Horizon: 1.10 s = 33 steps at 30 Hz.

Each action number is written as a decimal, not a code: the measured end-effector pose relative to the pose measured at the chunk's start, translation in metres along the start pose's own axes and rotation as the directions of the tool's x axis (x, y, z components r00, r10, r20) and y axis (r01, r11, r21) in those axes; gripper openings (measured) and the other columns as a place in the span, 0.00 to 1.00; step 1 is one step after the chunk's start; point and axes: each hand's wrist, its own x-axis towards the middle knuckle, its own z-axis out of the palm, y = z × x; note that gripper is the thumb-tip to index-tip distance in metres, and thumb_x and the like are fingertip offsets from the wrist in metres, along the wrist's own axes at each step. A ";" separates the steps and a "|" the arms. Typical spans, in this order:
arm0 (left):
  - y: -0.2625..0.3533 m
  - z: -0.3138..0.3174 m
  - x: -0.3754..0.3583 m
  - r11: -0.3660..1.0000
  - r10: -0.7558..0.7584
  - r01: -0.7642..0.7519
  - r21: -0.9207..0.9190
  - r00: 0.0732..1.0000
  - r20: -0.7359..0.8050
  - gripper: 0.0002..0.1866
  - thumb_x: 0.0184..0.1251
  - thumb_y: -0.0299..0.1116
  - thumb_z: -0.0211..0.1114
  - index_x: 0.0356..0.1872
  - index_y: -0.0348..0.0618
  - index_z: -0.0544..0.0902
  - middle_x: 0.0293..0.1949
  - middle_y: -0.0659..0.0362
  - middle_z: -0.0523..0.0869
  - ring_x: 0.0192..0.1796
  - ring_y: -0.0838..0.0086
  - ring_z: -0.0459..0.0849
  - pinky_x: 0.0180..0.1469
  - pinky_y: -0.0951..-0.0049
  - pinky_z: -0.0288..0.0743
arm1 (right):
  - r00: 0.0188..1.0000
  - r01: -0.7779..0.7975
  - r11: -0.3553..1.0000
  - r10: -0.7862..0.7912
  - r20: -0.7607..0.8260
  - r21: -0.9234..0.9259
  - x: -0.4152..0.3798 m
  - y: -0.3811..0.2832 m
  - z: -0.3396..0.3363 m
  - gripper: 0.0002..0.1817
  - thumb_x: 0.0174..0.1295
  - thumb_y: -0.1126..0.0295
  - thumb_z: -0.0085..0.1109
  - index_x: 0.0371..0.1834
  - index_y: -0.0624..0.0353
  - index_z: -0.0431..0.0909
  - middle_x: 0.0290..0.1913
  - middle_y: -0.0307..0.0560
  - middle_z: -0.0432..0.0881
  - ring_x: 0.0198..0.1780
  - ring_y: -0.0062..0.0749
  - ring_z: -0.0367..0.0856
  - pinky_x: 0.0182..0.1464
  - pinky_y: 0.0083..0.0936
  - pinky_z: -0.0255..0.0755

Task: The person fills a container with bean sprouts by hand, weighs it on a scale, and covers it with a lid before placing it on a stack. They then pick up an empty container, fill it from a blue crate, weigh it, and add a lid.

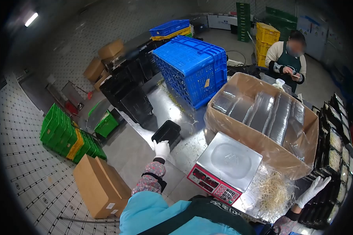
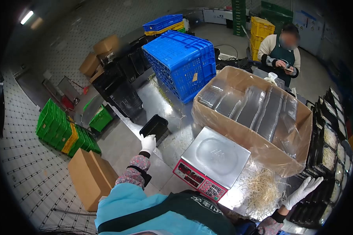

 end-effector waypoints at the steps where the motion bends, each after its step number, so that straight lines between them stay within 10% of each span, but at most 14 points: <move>1: -0.002 -0.003 0.004 1.000 0.001 -0.001 -0.003 1.000 -0.006 0.11 0.63 0.37 0.64 0.43 0.50 0.88 0.38 0.57 0.89 0.47 0.62 0.86 0.74 0.40 0.50 | 0.999 0.041 0.998 -0.041 -0.002 -0.048 -0.003 -0.005 0.003 0.37 0.75 0.57 0.53 0.81 0.53 0.47 0.81 0.50 0.47 0.79 0.45 0.53 0.77 0.38 0.53; 8: -0.009 -0.026 0.025 0.944 -0.097 -0.011 -0.330 0.947 -0.307 0.07 0.50 0.30 0.74 0.26 0.45 0.81 0.25 0.59 0.82 0.35 0.60 0.82 0.73 0.46 0.56 | 0.989 0.077 0.984 -0.095 -0.111 -0.161 -0.034 -0.024 0.002 0.39 0.73 0.60 0.56 0.81 0.54 0.46 0.81 0.49 0.47 0.79 0.45 0.51 0.76 0.38 0.55; 10: 0.005 -0.041 0.031 0.868 -0.160 -0.052 -0.493 0.912 -0.377 0.08 0.54 0.29 0.74 0.26 0.44 0.81 0.24 0.59 0.80 0.32 0.63 0.79 0.67 0.53 0.63 | 0.977 -0.097 0.978 0.129 -0.168 0.186 -0.048 -0.025 -0.004 0.42 0.71 0.61 0.59 0.82 0.50 0.44 0.82 0.48 0.44 0.78 0.45 0.52 0.72 0.43 0.64; 13: 0.053 -0.066 0.039 0.558 -0.257 -0.145 -0.817 0.906 -0.335 0.07 0.62 0.27 0.71 0.32 0.39 0.80 0.29 0.62 0.79 0.32 0.75 0.76 0.51 0.69 0.74 | 0.974 -0.206 0.962 0.219 -0.055 0.181 -0.074 -0.024 -0.017 0.43 0.72 0.58 0.56 0.82 0.40 0.37 0.83 0.44 0.41 0.79 0.49 0.51 0.60 0.48 0.77; 14: 0.076 -0.079 0.039 0.514 -0.220 -0.162 -0.842 0.924 -0.312 0.06 0.65 0.26 0.69 0.34 0.37 0.79 0.31 0.63 0.80 0.34 0.77 0.75 0.47 0.73 0.74 | 0.898 -0.169 0.410 0.438 -0.031 0.896 -0.084 -0.076 -0.003 0.41 0.75 0.51 0.46 0.82 0.38 0.31 0.83 0.44 0.43 0.73 0.52 0.65 0.48 0.47 0.83; 15: 0.101 -0.089 0.039 0.466 -0.178 -0.172 -0.868 0.942 -0.283 0.06 0.68 0.26 0.66 0.36 0.35 0.79 0.34 0.64 0.80 0.36 0.79 0.75 0.44 0.76 0.74 | 0.909 -0.410 0.890 0.417 0.006 0.199 -0.091 -0.069 -0.013 0.39 0.77 0.47 0.38 0.82 0.36 0.27 0.81 0.49 0.52 0.57 0.51 0.82 0.36 0.37 0.84; 17: 0.153 -0.099 0.035 0.237 -0.098 -0.143 -0.961 0.981 -0.170 0.06 0.71 0.26 0.63 0.40 0.33 0.79 0.36 0.62 0.81 0.38 0.78 0.77 0.46 0.74 0.74 | 0.925 -0.352 0.894 0.378 -0.045 0.279 -0.102 -0.070 -0.023 0.44 0.76 0.49 0.46 0.81 0.36 0.23 0.70 0.65 0.68 0.37 0.41 0.88 0.19 0.20 0.77; 19: 0.199 -0.092 0.029 0.191 0.125 -0.281 -0.941 0.957 -0.260 0.07 0.74 0.28 0.60 0.44 0.33 0.78 0.38 0.60 0.82 0.40 0.78 0.78 0.47 0.74 0.75 | 0.919 -0.346 0.884 0.386 -0.074 0.314 -0.115 -0.065 -0.051 0.47 0.74 0.48 0.50 0.81 0.37 0.23 0.62 0.62 0.77 0.34 0.38 0.88 0.21 0.20 0.78; 20: 0.233 -0.107 0.012 0.010 0.196 -0.092 -0.996 0.977 -0.088 0.08 0.75 0.29 0.59 0.47 0.33 0.78 0.42 0.58 0.83 0.42 0.77 0.79 0.50 0.74 0.75 | 0.923 -0.318 0.904 0.364 -0.125 0.286 -0.121 -0.066 -0.068 0.48 0.73 0.47 0.51 0.81 0.37 0.24 0.60 0.61 0.79 0.36 0.38 0.88 0.24 0.21 0.79; 22: 0.281 -0.107 -0.013 -0.043 0.438 -0.038 -0.998 0.898 -0.053 0.11 0.75 0.28 0.59 0.52 0.32 0.77 0.46 0.57 0.83 0.46 0.74 0.80 0.54 0.73 0.74 | 0.921 -0.218 0.950 0.277 -0.274 0.225 -0.134 -0.079 -0.095 0.51 0.71 0.46 0.55 0.81 0.40 0.25 0.57 0.58 0.81 0.47 0.40 0.87 0.34 0.24 0.81; 26: 0.355 -0.126 -0.078 0.070 0.806 -0.166 -0.984 0.591 -0.043 0.14 0.73 0.28 0.61 0.54 0.32 0.78 0.49 0.50 0.83 0.53 0.65 0.80 0.59 0.69 0.72 | 0.837 -0.072 0.997 0.057 -0.545 -0.006 -0.191 -0.096 -0.180 0.54 0.60 0.81 0.59 0.83 0.41 0.33 0.79 0.55 0.53 0.77 0.51 0.55 0.72 0.40 0.59; 30: 0.423 -0.112 -0.152 -0.080 0.953 -0.227 -0.970 0.268 -0.142 0.14 0.71 0.29 0.61 0.54 0.34 0.80 0.51 0.47 0.84 0.56 0.56 0.78 0.65 0.61 0.67 | 0.550 -0.093 0.995 0.013 -0.835 -0.046 -0.297 -0.128 -0.277 0.51 0.50 0.89 0.45 0.81 0.45 0.47 0.80 0.52 0.48 0.79 0.52 0.50 0.70 0.47 0.66; 33: 0.451 -0.123 -0.183 -0.221 0.950 -0.430 -0.875 0.110 -0.294 0.15 0.69 0.31 0.63 0.54 0.42 0.82 0.51 0.53 0.85 0.57 0.58 0.78 0.71 0.54 0.59 | 0.323 -0.132 0.988 0.117 -0.939 0.077 -0.357 -0.141 -0.322 0.29 0.58 0.86 0.52 0.65 0.56 0.70 0.77 0.54 0.58 0.76 0.52 0.59 0.64 0.39 0.73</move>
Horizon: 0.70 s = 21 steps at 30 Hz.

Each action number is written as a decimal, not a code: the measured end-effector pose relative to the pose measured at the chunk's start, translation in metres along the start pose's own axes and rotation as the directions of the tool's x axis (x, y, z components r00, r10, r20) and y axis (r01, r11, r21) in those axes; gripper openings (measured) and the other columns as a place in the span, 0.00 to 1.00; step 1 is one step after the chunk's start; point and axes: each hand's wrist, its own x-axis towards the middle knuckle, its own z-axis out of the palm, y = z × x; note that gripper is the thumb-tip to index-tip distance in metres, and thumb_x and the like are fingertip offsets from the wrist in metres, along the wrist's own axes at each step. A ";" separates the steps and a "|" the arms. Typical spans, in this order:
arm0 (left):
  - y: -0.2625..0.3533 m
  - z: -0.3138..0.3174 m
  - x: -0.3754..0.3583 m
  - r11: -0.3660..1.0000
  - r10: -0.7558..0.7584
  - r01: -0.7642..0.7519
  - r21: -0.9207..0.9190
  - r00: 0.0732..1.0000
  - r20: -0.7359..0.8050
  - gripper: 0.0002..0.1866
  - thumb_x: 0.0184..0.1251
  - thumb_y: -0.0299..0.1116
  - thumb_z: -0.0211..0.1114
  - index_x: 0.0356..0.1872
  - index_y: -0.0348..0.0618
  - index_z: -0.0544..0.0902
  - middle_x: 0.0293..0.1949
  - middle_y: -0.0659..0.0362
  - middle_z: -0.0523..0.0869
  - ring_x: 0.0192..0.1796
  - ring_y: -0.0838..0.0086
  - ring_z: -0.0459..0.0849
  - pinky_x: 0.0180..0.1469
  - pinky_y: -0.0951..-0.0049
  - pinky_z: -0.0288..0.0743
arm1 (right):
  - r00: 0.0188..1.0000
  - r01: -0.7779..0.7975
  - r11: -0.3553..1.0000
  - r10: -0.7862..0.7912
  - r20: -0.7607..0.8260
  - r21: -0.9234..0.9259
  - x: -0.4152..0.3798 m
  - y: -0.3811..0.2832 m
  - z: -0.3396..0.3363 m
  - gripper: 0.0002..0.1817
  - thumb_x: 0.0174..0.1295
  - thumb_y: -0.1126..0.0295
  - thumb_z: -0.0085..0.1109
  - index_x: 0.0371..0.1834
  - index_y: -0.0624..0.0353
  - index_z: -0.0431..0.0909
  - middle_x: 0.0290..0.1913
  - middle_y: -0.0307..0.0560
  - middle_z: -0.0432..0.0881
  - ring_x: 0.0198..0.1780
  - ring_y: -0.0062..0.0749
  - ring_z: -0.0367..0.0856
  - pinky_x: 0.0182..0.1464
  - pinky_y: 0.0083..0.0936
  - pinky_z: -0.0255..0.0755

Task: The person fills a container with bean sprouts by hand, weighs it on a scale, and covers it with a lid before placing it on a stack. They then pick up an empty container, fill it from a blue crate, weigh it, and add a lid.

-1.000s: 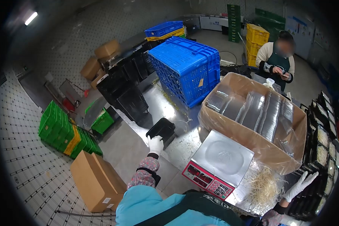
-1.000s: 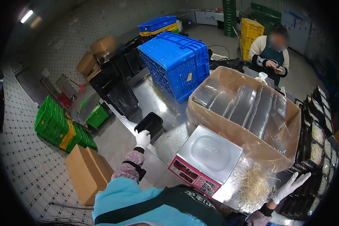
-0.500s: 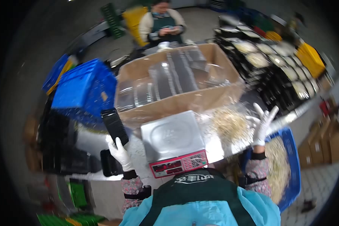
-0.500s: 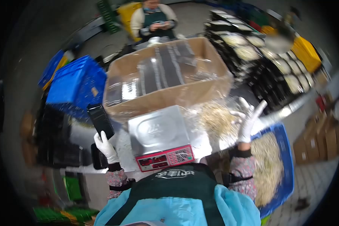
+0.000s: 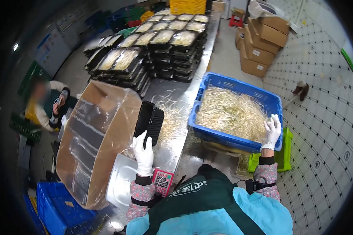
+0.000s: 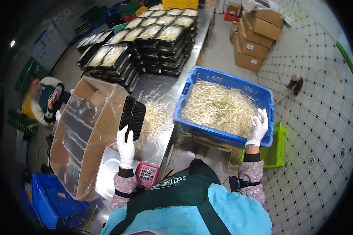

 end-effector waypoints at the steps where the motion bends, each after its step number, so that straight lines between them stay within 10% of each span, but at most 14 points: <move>1: -0.002 0.010 0.010 0.999 0.039 -0.040 0.027 0.998 0.040 0.15 0.68 0.31 0.63 0.54 0.43 0.83 0.51 0.54 0.85 0.57 0.59 0.78 0.72 0.53 0.58 | 0.998 0.031 0.999 -0.033 -0.058 -0.036 0.004 0.006 -0.015 0.19 0.60 0.84 0.54 0.54 0.58 0.73 0.77 0.54 0.59 0.76 0.53 0.60 0.64 0.38 0.73; 3: -0.006 0.028 0.028 0.989 0.115 -0.123 0.086 0.989 0.094 0.14 0.68 0.31 0.62 0.54 0.45 0.83 0.49 0.56 0.86 0.56 0.61 0.79 0.74 0.50 0.55 | 0.987 0.060 0.995 -0.070 -0.145 -0.074 0.005 -0.003 -0.025 0.07 0.60 0.82 0.58 0.31 0.58 0.71 0.78 0.57 0.56 0.76 0.54 0.60 0.61 0.33 0.75; 6: -0.024 0.052 0.049 0.977 0.086 -0.114 0.181 0.984 0.158 0.14 0.67 0.34 0.63 0.52 0.47 0.84 0.48 0.56 0.86 0.55 0.61 0.80 0.74 0.48 0.54 | 0.981 0.084 0.992 -0.099 -0.165 -0.095 0.026 0.017 -0.047 0.08 0.63 0.77 0.64 0.41 0.61 0.75 0.76 0.53 0.60 0.60 0.31 0.75 0.57 0.32 0.77; 10: -0.087 0.085 0.057 0.927 -0.063 -0.025 0.375 0.973 0.221 0.15 0.65 0.34 0.64 0.52 0.47 0.84 0.47 0.56 0.87 0.54 0.59 0.81 0.70 0.48 0.59 | 0.975 0.130 0.933 -0.182 -0.128 -0.337 0.077 0.047 -0.057 0.28 0.57 0.67 0.75 0.59 0.61 0.73 0.69 0.51 0.69 0.62 0.35 0.73 0.65 0.29 0.67; 13: -0.103 0.096 0.054 0.897 -0.110 0.008 0.442 0.973 0.205 0.15 0.66 0.35 0.64 0.52 0.46 0.85 0.48 0.56 0.88 0.54 0.60 0.83 0.69 0.49 0.61 | 0.997 0.075 0.715 -0.065 0.040 -0.695 0.128 0.067 -0.067 0.42 0.51 0.56 0.78 0.67 0.64 0.69 0.65 0.55 0.74 0.68 0.42 0.70 0.71 0.34 0.60; 16: -0.088 0.097 0.066 0.837 -0.189 0.026 0.546 0.951 0.245 0.18 0.62 0.36 0.68 0.53 0.48 0.85 0.52 0.55 0.86 0.57 0.62 0.80 0.73 0.48 0.55 | 0.964 0.007 0.222 0.259 0.066 -0.975 0.182 0.107 -0.069 0.62 0.43 0.39 0.76 0.77 0.60 0.54 0.75 0.65 0.61 0.76 0.61 0.55 0.74 0.45 0.57; 21: -0.051 0.103 0.073 0.700 -0.328 0.089 0.708 0.921 0.208 0.30 0.57 0.41 0.72 0.64 0.55 0.78 0.63 0.55 0.78 0.73 0.59 0.67 0.76 0.41 0.43 | 0.781 0.086 -0.228 0.620 -0.077 -0.970 0.219 0.163 -0.026 0.72 0.40 0.36 0.76 0.81 0.55 0.38 0.80 0.66 0.46 0.80 0.65 0.43 0.70 0.66 0.55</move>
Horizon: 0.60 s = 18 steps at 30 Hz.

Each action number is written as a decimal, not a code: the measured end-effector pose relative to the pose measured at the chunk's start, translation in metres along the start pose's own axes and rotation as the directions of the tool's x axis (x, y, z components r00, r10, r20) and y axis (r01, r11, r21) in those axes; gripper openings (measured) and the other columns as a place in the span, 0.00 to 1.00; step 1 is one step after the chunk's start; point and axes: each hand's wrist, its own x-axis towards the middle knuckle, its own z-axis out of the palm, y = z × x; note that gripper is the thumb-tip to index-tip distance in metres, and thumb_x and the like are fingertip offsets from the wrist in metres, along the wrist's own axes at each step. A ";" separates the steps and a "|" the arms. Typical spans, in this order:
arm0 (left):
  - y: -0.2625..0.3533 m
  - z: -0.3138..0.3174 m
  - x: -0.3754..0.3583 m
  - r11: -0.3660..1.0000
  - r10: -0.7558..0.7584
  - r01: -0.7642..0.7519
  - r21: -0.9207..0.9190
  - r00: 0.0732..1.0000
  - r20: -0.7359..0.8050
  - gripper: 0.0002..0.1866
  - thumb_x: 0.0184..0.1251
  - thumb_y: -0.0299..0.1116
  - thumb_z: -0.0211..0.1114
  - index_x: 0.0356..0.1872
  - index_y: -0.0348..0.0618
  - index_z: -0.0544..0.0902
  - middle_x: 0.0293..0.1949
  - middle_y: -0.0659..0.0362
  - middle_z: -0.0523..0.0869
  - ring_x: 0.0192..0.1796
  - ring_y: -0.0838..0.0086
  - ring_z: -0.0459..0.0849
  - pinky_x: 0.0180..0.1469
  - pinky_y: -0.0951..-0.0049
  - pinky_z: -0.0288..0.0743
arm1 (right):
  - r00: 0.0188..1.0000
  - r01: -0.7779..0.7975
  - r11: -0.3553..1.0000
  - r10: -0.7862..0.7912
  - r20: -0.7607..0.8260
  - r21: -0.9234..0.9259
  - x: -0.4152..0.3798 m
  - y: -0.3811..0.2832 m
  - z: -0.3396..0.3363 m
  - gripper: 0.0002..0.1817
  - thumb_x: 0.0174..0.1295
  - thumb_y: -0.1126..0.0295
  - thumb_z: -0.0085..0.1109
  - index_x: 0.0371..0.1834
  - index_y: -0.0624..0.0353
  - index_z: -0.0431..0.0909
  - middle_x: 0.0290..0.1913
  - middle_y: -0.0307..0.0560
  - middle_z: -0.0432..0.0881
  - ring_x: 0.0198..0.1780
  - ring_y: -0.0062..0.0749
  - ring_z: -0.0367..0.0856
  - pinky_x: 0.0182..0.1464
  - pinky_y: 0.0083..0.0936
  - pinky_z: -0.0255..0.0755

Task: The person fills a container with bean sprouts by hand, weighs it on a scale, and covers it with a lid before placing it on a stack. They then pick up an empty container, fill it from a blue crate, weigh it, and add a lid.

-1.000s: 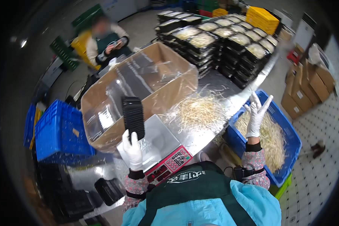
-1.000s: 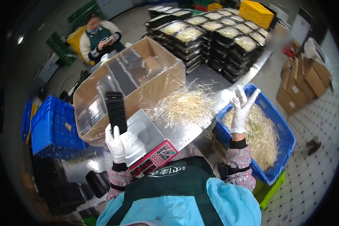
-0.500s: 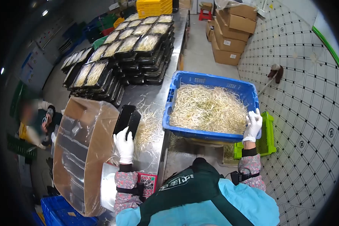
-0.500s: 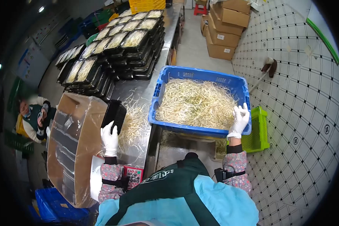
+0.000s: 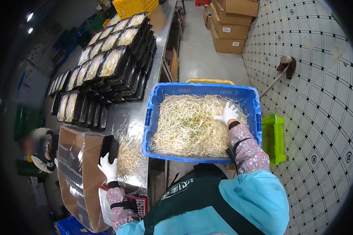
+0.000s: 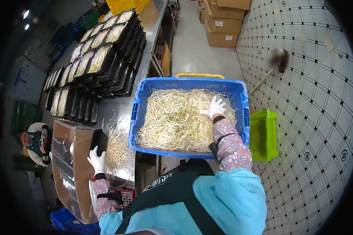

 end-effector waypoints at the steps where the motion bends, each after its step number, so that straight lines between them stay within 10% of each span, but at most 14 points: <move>1: 0.006 -0.004 -0.003 0.999 -0.027 0.027 0.017 1.000 -0.016 0.32 0.58 0.41 0.72 0.66 0.55 0.75 0.65 0.57 0.76 0.75 0.58 0.64 0.76 0.41 0.43 | 0.998 -0.011 0.999 0.014 0.062 -0.051 0.004 -0.011 0.002 0.73 0.39 0.36 0.77 0.81 0.55 0.38 0.80 0.66 0.46 0.80 0.66 0.43 0.69 0.67 0.56; 5: 0.010 -0.004 -0.012 0.999 -0.034 0.033 -0.008 0.989 -0.144 0.34 0.60 0.42 0.70 0.69 0.54 0.71 0.70 0.61 0.72 0.78 0.58 0.58 0.76 0.41 0.42 | 1.000 -0.017 0.988 0.021 0.024 -0.155 0.039 -0.021 0.041 0.68 0.45 0.51 0.78 0.81 0.57 0.37 0.76 0.73 0.52 0.71 0.69 0.63 0.60 0.65 0.68; 6: 0.017 -0.009 -0.016 0.999 0.012 -0.021 -0.046 0.981 -0.193 0.32 0.62 0.41 0.70 0.68 0.51 0.72 0.69 0.58 0.74 0.77 0.57 0.60 0.77 0.46 0.45 | 1.000 -0.026 0.981 0.025 -0.012 -0.193 0.044 -0.021 0.045 0.66 0.45 0.56 0.79 0.81 0.57 0.39 0.74 0.75 0.57 0.68 0.64 0.70 0.65 0.47 0.71; 10: 0.053 -0.029 -0.023 0.923 0.047 -0.149 -0.354 0.959 -0.280 0.23 0.66 0.29 0.66 0.63 0.38 0.77 0.63 0.51 0.78 0.71 0.57 0.68 0.73 0.59 0.59 | 0.993 0.112 0.992 -0.110 0.051 -0.052 0.049 -0.001 0.029 0.50 0.49 0.67 0.69 0.77 0.60 0.53 0.65 0.70 0.72 0.62 0.52 0.79 0.65 0.38 0.72; 14: 0.087 -0.042 -0.014 0.726 -0.055 -0.066 -0.685 0.987 -0.153 0.21 0.70 0.27 0.64 0.63 0.35 0.77 0.63 0.51 0.79 0.65 0.66 0.75 0.70 0.65 0.64 | 0.989 0.111 0.969 -0.129 0.068 0.220 0.042 0.034 -0.014 0.44 0.49 0.70 0.65 0.74 0.53 0.63 0.61 0.60 0.79 0.64 0.50 0.77 0.65 0.34 0.70; 18: 0.142 -0.057 0.003 0.566 0.036 -0.125 -0.815 0.991 -0.127 0.20 0.72 0.24 0.60 0.63 0.33 0.76 0.63 0.50 0.80 0.65 0.67 0.77 0.70 0.67 0.67 | 0.902 0.428 0.809 -0.408 -0.139 0.403 0.012 0.031 -0.065 0.46 0.41 0.69 0.71 0.71 0.51 0.66 0.57 0.58 0.82 0.60 0.49 0.80 0.61 0.33 0.73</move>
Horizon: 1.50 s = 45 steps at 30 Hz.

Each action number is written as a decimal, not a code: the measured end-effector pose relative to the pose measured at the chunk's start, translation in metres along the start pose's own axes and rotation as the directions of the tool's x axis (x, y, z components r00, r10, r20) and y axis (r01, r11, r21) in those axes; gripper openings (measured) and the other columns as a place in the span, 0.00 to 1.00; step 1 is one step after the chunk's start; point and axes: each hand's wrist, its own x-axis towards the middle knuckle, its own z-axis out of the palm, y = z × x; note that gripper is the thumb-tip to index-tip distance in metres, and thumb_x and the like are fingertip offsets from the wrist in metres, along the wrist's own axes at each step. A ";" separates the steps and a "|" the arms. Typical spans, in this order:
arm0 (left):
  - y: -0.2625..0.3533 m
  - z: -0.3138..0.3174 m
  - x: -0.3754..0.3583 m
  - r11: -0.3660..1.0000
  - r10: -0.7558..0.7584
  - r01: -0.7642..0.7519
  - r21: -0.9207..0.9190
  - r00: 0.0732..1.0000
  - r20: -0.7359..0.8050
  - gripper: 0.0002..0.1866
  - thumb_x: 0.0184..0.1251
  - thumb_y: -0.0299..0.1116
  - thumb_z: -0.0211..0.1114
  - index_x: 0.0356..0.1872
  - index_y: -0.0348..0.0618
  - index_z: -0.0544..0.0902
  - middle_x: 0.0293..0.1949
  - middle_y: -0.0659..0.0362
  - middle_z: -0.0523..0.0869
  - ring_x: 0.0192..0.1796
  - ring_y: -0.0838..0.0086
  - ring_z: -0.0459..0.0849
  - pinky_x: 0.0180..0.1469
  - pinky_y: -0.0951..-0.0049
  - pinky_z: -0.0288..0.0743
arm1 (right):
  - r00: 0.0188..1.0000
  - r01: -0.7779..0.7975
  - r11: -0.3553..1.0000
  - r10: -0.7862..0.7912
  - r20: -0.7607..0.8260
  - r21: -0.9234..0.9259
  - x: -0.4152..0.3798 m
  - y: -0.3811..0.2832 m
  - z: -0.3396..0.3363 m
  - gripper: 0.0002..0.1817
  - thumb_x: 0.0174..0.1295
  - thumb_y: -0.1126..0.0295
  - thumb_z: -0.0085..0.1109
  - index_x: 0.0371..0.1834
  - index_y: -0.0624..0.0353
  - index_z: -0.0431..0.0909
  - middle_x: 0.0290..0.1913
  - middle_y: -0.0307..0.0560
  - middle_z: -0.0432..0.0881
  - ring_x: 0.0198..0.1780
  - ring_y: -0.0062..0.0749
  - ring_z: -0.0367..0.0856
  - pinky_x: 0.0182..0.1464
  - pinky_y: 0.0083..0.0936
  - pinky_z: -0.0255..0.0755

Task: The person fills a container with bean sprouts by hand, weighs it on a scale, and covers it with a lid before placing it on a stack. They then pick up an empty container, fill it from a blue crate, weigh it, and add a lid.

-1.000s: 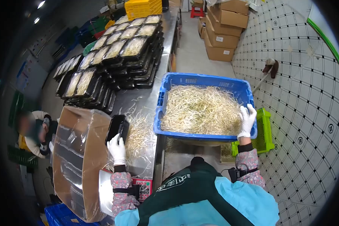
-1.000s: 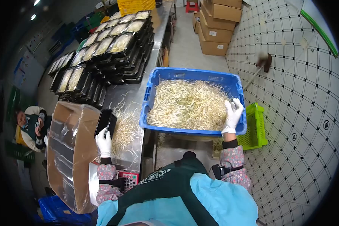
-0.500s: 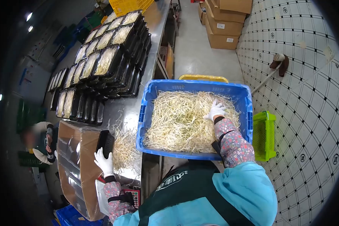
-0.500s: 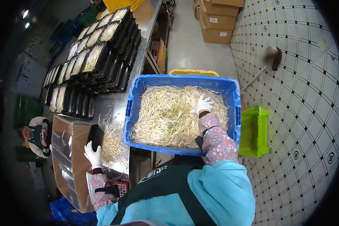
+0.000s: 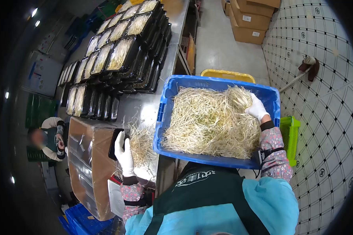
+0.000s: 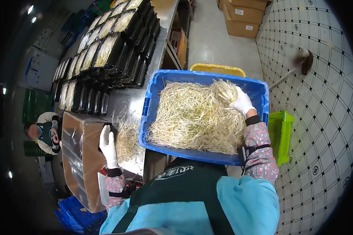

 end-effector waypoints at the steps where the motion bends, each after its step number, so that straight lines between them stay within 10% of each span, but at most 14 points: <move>1: 0.008 0.013 0.005 0.997 0.005 -0.002 -0.079 0.999 0.039 0.21 0.71 0.23 0.61 0.64 0.33 0.75 0.63 0.49 0.79 0.65 0.67 0.77 0.70 0.67 0.67 | 0.996 0.086 0.996 -0.087 0.010 0.016 -0.005 -0.019 -0.007 0.46 0.41 0.70 0.71 0.71 0.51 0.66 0.56 0.58 0.83 0.60 0.49 0.80 0.60 0.34 0.73; 7: 0.044 0.096 0.025 0.979 0.203 -0.173 -0.107 0.860 0.467 0.38 0.64 0.26 0.70 0.73 0.36 0.63 0.71 0.49 0.68 0.70 0.64 0.70 0.72 0.66 0.63 | 0.773 0.593 0.797 -0.525 0.356 -0.113 -0.029 -0.144 0.038 0.60 0.41 0.58 0.78 0.80 0.48 0.49 0.76 0.61 0.60 0.71 0.58 0.67 0.71 0.39 0.64; 15: 0.000 0.131 0.053 0.967 0.132 -0.256 -0.003 0.491 0.861 0.61 0.45 0.44 0.83 0.77 0.33 0.52 0.75 0.40 0.57 0.78 0.53 0.57 0.78 0.59 0.50 | 0.933 0.287 0.861 -0.151 0.327 -0.419 -0.022 -0.100 0.049 0.68 0.39 0.47 0.80 0.81 0.50 0.43 0.79 0.64 0.49 0.80 0.58 0.46 0.76 0.56 0.49; 19: -0.034 0.168 0.044 0.721 0.191 -0.693 0.001 0.201 0.961 0.72 0.32 0.50 0.85 0.77 0.34 0.46 0.76 0.37 0.52 0.77 0.38 0.50 0.78 0.53 0.51 | 0.933 0.361 0.813 -0.321 0.165 -0.457 -0.054 -0.104 0.106 0.70 0.34 0.45 0.82 0.81 0.49 0.45 0.79 0.67 0.48 0.78 0.69 0.45 0.73 0.65 0.48; 23: -0.037 0.197 0.041 0.597 -0.010 -0.775 0.205 0.248 0.969 0.77 0.28 0.49 0.87 0.80 0.47 0.41 0.78 0.39 0.46 0.78 0.38 0.46 0.75 0.43 0.54 | 0.888 0.460 0.688 -0.363 0.283 -0.561 -0.065 -0.117 0.152 0.74 0.28 0.45 0.84 0.81 0.47 0.44 0.78 0.67 0.48 0.78 0.69 0.46 0.70 0.71 0.47; 27: -0.064 0.226 0.061 0.739 -0.005 -0.639 0.213 0.311 0.950 0.78 0.26 0.47 0.87 0.79 0.46 0.40 0.77 0.39 0.48 0.74 0.40 0.59 0.70 0.52 0.66 | 0.927 0.369 0.742 -0.336 0.166 -0.560 -0.027 -0.115 0.156 0.78 0.24 0.47 0.85 0.82 0.46 0.40 0.78 0.67 0.49 0.76 0.66 0.53 0.68 0.69 0.53; 29: -0.074 0.232 0.056 0.691 0.074 -0.690 0.213 0.361 0.930 0.72 0.32 0.44 0.86 0.78 0.43 0.44 0.74 0.36 0.57 0.68 0.44 0.70 0.64 0.58 0.73 | 0.935 0.297 0.802 -0.135 0.328 -0.518 -0.016 -0.124 0.149 0.78 0.25 0.50 0.85 0.82 0.49 0.38 0.78 0.67 0.50 0.73 0.62 0.60 0.68 0.61 0.59; 31: -0.069 0.234 0.050 0.791 -0.172 -0.475 0.386 0.433 0.885 0.57 0.40 0.41 0.81 0.73 0.39 0.58 0.68 0.35 0.68 0.63 0.46 0.77 0.60 0.58 0.76 | 0.936 0.334 0.762 -0.203 0.286 -0.554 -0.018 -0.120 0.153 0.67 0.36 0.56 0.81 0.80 0.52 0.46 0.70 0.66 0.66 0.65 0.55 0.73 0.62 0.48 0.69; 32: -0.068 0.230 0.042 0.795 -0.119 -0.472 0.382 0.495 0.861 0.35 0.48 0.39 0.75 0.58 0.38 0.72 0.55 0.37 0.81 0.54 0.48 0.84 0.56 0.59 0.78 | 0.937 0.327 0.794 -0.201 0.285 -0.513 -0.015 -0.111 0.161 0.60 0.40 0.58 0.77 0.79 0.51 0.51 0.63 0.62 0.72 0.60 0.53 0.76 0.58 0.45 0.72; 34: -0.050 0.217 0.039 0.790 -0.178 -0.466 0.399 0.449 0.876 0.29 0.50 0.40 0.73 0.53 0.38 0.75 0.49 0.38 0.83 0.51 0.48 0.85 0.55 0.58 0.78 | 0.924 0.381 0.789 -0.332 0.188 -0.481 -0.022 -0.097 0.169 0.38 0.50 0.64 0.66 0.69 0.48 0.69 0.44 0.51 0.83 0.48 0.47 0.83 0.49 0.38 0.78; 38: -0.026 0.186 0.027 0.775 -0.093 -0.555 0.303 0.374 0.923 0.20 0.54 0.38 0.70 0.45 0.39 0.79 0.37 0.44 0.87 0.45 0.49 0.86 0.50 0.57 0.79 | 0.863 0.497 0.729 -0.475 0.174 -0.470 -0.029 -0.087 0.137 0.22 0.49 0.67 0.64 0.52 0.48 0.81 0.39 0.44 0.85 0.45 0.42 0.85 0.44 0.37 0.80; 45: -0.047 0.142 0.022 0.660 0.139 -0.747 0.084 0.231 0.963 0.30 0.48 0.41 0.75 0.53 0.40 0.79 0.42 0.50 0.85 0.46 0.54 0.86 0.46 0.58 0.80 | 0.940 0.270 0.807 -0.340 -0.039 -0.526 -0.023 -0.109 0.069 0.22 0.48 0.61 0.65 0.49 0.52 0.80 0.41 0.48 0.84 0.45 0.45 0.84 0.45 0.37 0.79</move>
